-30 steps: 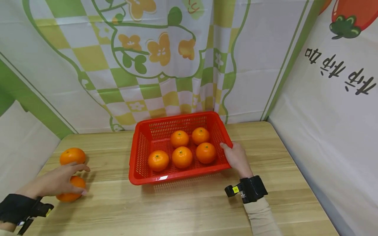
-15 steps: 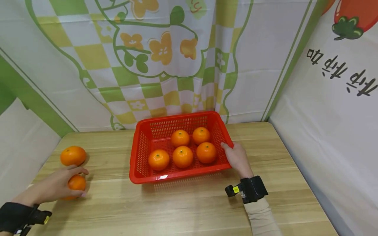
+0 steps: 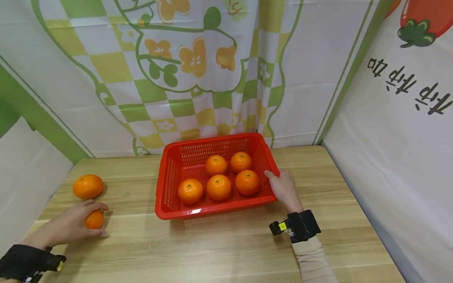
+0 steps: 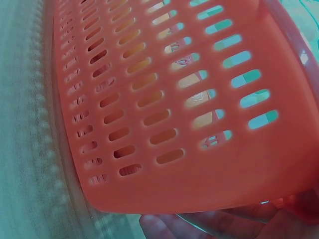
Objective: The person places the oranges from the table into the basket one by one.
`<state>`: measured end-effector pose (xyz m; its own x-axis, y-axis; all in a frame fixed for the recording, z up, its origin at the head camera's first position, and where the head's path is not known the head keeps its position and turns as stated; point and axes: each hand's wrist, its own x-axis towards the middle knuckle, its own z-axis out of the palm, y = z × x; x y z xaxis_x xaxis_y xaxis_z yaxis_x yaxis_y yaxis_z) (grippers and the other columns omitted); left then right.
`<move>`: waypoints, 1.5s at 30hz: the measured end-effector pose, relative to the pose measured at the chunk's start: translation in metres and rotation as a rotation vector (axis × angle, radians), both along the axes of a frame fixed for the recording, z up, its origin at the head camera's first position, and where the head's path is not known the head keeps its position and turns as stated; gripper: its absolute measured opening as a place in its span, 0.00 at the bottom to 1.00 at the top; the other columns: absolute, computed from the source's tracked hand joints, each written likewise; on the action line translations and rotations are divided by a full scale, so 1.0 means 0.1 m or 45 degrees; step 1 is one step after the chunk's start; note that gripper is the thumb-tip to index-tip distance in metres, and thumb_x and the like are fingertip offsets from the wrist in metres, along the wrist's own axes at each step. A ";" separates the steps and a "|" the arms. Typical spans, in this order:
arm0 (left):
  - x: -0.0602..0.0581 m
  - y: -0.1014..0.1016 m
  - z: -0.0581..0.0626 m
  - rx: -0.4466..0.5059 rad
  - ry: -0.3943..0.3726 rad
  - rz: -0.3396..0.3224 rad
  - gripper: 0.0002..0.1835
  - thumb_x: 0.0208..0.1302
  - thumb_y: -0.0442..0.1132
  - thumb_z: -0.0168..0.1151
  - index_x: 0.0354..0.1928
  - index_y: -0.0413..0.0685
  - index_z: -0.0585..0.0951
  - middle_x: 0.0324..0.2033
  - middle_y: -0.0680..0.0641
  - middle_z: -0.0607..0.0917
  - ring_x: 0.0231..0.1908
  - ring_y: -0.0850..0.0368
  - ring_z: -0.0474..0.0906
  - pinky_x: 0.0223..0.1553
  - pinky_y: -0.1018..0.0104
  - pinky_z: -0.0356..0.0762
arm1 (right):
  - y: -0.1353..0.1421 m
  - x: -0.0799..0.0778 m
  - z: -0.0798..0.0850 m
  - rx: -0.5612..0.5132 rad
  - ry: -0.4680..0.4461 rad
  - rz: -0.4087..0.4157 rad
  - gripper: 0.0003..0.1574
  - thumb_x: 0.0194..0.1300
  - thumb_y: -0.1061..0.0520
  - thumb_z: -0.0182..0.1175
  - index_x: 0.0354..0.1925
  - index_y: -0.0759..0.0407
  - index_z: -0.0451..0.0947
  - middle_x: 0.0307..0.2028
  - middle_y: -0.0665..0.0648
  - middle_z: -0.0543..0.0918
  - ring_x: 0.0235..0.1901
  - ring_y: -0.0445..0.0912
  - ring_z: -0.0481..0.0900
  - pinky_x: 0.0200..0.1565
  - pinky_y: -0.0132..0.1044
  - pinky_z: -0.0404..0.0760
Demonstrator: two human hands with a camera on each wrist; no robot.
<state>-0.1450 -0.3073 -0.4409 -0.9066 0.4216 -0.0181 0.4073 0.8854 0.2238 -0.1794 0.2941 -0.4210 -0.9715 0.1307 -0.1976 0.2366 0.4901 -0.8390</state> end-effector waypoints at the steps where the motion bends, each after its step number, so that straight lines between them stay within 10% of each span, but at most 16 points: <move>1: 0.00 0.00 0.00 -0.001 0.002 0.005 0.42 0.39 0.65 0.85 0.52 0.45 0.84 0.53 0.32 0.84 0.51 0.32 0.84 0.51 0.35 0.82 | 0.00 0.00 0.00 0.000 0.001 -0.003 0.32 0.81 0.43 0.49 0.63 0.68 0.75 0.48 0.66 0.86 0.37 0.48 0.87 0.36 0.33 0.83; 27: 0.03 -0.01 0.01 -0.036 -0.094 0.132 0.38 0.40 0.61 0.86 0.49 0.47 0.82 0.48 0.37 0.83 0.41 0.47 0.81 0.44 0.44 0.83 | 0.00 0.00 0.00 0.001 0.011 0.001 0.31 0.81 0.43 0.49 0.59 0.69 0.76 0.44 0.64 0.86 0.34 0.46 0.86 0.35 0.33 0.82; 45: -0.04 -0.01 0.02 -0.106 -0.057 0.018 0.27 0.46 0.50 0.84 0.46 0.49 0.81 0.41 0.49 0.84 0.37 0.58 0.76 0.39 0.58 0.79 | -0.01 0.02 0.00 -0.006 -0.006 -0.004 0.33 0.81 0.42 0.50 0.63 0.69 0.75 0.46 0.64 0.86 0.35 0.45 0.85 0.35 0.34 0.83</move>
<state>-0.1490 -0.3086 -0.4388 -0.9100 0.4040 -0.0930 0.3857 0.9074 0.1671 -0.1770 0.2936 -0.4215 -0.9701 0.1329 -0.2030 0.2423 0.4851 -0.8402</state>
